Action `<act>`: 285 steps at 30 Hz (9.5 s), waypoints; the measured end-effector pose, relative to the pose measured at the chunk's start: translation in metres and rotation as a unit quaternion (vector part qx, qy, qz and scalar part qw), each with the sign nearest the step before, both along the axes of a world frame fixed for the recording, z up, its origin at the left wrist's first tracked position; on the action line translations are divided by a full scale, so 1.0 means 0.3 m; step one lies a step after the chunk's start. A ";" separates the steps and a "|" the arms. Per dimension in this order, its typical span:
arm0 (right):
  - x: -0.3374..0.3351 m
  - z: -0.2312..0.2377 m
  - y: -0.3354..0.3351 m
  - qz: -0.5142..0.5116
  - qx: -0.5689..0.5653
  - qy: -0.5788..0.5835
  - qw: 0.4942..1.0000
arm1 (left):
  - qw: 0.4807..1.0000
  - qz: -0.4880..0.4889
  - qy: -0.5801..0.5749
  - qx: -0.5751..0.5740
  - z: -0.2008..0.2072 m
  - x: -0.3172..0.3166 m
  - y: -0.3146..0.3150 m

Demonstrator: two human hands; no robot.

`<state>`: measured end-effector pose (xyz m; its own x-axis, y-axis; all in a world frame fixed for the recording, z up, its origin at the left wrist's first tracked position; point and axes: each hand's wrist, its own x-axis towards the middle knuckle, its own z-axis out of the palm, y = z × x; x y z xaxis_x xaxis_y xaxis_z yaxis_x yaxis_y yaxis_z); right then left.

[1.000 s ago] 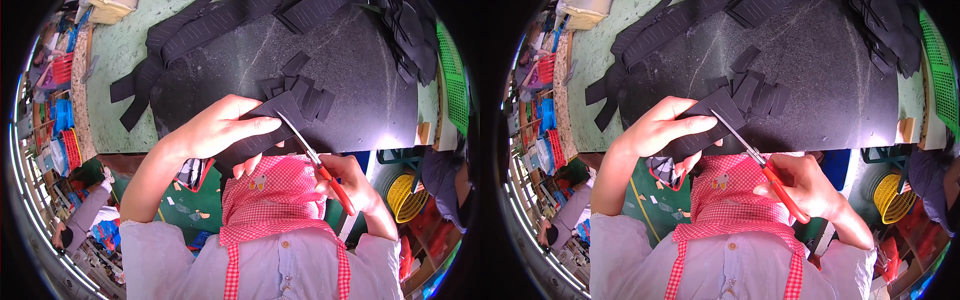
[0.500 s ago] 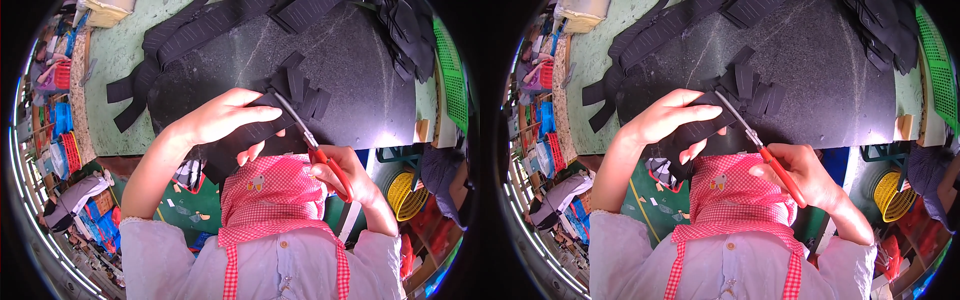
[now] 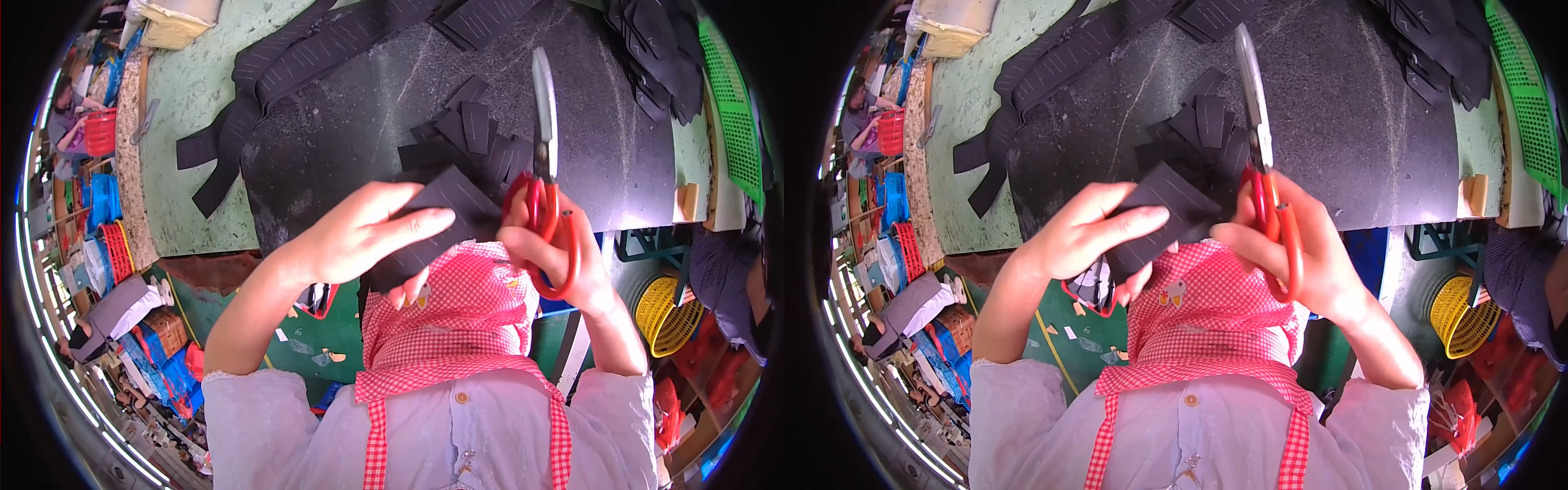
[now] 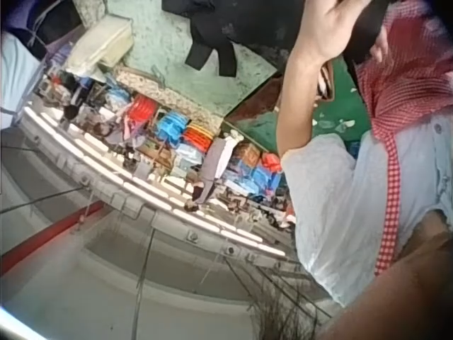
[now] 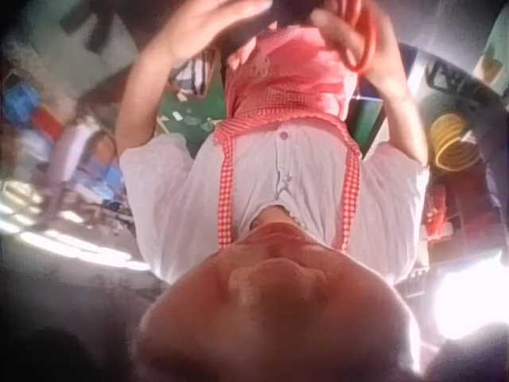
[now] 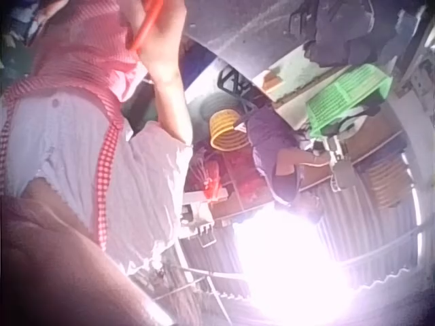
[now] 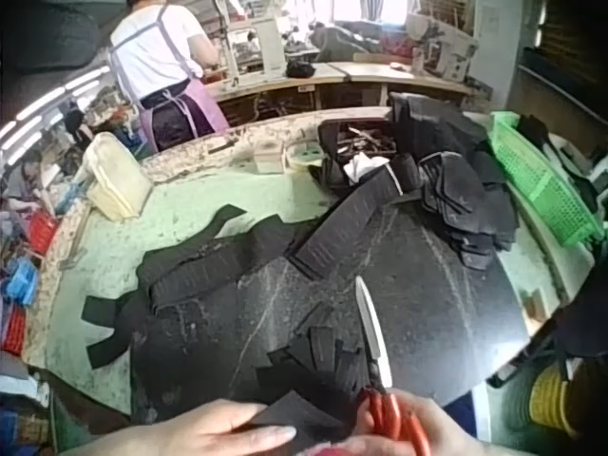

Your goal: Cutting strips of black material into smaller rectangular pieces using scissors at a manufacturing workbench.

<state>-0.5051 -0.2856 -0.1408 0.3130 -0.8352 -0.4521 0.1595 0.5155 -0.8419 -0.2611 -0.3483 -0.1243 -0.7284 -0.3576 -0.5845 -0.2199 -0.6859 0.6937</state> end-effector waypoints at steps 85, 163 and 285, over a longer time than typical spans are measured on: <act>-0.037 0.010 -0.020 0.079 0.008 0.078 0.994 | 0.997 -0.062 -0.049 0.011 -0.017 -0.028 -0.106; -0.061 -0.004 0.047 0.247 -0.082 0.082 0.962 | 0.999 -0.001 -0.015 -0.049 0.045 0.022 -0.067; -0.048 -0.003 0.036 0.182 0.017 0.057 0.981 | 0.999 -0.040 -0.006 -0.030 0.004 0.023 -0.139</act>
<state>-0.5194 -0.2749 -0.1418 0.5342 -0.6612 -0.5268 -0.1352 0.5483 -0.8253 -0.2541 -0.3901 -0.1232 -0.7492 -0.3339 -0.5721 -0.2802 -0.6228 0.7305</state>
